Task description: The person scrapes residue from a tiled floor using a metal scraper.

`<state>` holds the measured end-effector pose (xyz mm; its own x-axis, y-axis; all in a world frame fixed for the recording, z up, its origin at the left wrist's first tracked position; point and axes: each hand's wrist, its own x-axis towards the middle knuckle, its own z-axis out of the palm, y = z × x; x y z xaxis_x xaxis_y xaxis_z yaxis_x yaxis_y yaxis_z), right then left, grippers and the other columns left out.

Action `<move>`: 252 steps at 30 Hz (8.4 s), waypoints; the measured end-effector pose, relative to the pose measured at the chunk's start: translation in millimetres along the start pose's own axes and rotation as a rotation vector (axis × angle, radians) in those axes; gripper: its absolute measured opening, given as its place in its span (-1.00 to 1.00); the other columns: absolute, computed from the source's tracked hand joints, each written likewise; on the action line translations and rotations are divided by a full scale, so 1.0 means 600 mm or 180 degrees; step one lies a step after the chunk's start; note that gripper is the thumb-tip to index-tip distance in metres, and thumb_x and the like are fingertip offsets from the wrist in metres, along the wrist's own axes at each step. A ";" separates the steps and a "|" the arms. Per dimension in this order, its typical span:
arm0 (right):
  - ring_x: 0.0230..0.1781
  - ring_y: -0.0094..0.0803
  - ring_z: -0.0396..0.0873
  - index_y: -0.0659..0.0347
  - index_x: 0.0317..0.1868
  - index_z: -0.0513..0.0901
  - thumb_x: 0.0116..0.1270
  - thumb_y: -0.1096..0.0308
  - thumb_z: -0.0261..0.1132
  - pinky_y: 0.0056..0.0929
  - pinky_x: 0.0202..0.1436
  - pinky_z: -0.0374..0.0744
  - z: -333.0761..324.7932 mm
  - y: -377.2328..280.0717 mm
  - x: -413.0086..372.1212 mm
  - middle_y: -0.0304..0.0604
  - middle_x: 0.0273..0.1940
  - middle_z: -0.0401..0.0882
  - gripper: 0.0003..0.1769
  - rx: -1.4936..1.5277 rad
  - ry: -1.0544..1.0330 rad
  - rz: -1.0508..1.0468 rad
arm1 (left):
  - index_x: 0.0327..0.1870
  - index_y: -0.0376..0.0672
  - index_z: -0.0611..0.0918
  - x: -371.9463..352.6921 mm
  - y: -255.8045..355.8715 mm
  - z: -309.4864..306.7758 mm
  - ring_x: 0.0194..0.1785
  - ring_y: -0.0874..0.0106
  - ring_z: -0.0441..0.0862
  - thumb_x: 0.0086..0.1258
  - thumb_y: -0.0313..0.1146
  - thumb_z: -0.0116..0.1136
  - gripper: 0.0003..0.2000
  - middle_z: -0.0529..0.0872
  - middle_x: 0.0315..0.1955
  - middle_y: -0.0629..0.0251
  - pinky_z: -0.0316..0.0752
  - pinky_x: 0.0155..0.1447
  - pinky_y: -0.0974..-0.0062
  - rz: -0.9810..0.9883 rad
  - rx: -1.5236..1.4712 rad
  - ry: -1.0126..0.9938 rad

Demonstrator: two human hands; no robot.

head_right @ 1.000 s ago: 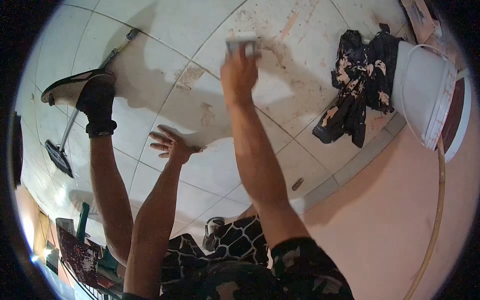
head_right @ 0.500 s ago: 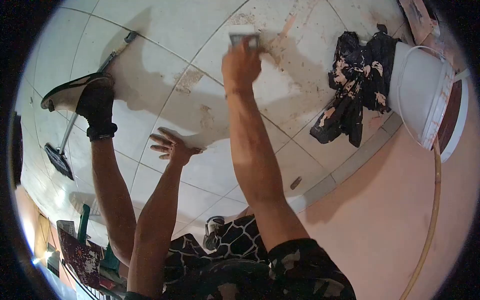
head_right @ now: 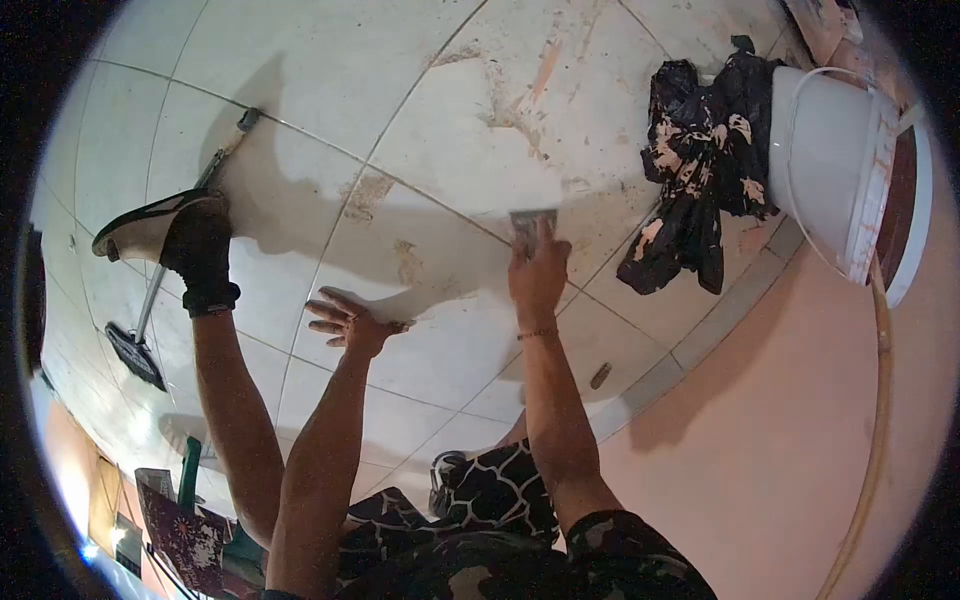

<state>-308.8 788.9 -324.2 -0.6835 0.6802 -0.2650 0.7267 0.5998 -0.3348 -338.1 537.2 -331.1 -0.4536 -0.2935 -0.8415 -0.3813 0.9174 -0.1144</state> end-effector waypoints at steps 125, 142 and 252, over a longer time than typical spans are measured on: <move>-0.04 -0.04 0.52 0.28 0.22 0.36 0.31 0.14 0.17 -0.27 -0.01 0.51 -0.155 0.059 0.456 0.15 0.01 0.50 -0.45 0.1905 0.0826 -0.0059 | 0.26 -0.08 -0.64 0.004 -0.010 0.012 0.31 -0.34 -0.68 -0.41 -0.12 0.63 0.53 -0.77 0.23 -0.21 -0.22 0.17 -0.51 -0.0012 0.0014 0.0118; -0.02 0.07 0.46 0.13 0.14 0.49 0.18 0.25 0.30 -0.23 0.06 0.45 -0.171 0.294 0.343 0.14 -0.05 0.50 -0.51 -0.0288 0.0131 -0.1114 | 0.24 -0.14 -0.67 0.001 -0.011 0.008 0.30 -0.34 -0.70 -0.35 -0.11 0.60 0.51 -0.78 0.22 -0.26 -0.25 0.21 -0.46 -0.0003 0.0075 0.0049; 0.02 0.00 0.50 0.18 0.08 0.49 0.27 0.22 0.11 -0.13 -0.16 0.58 -0.019 0.028 0.273 0.11 0.22 0.31 -0.60 -0.0376 0.0703 -0.0756 | 0.25 -0.16 -0.65 -0.002 -0.008 0.003 0.28 -0.34 -0.75 -0.44 -0.07 0.62 0.55 -0.76 0.23 -0.26 -0.31 0.19 -0.48 -0.0116 -0.0006 -0.0125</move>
<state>-407.8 915.0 -362.8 -0.8125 0.5828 0.0142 0.5609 0.7881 -0.2533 -334.0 533.8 -330.6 -0.4072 -0.3160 -0.8569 -0.3986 0.9057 -0.1445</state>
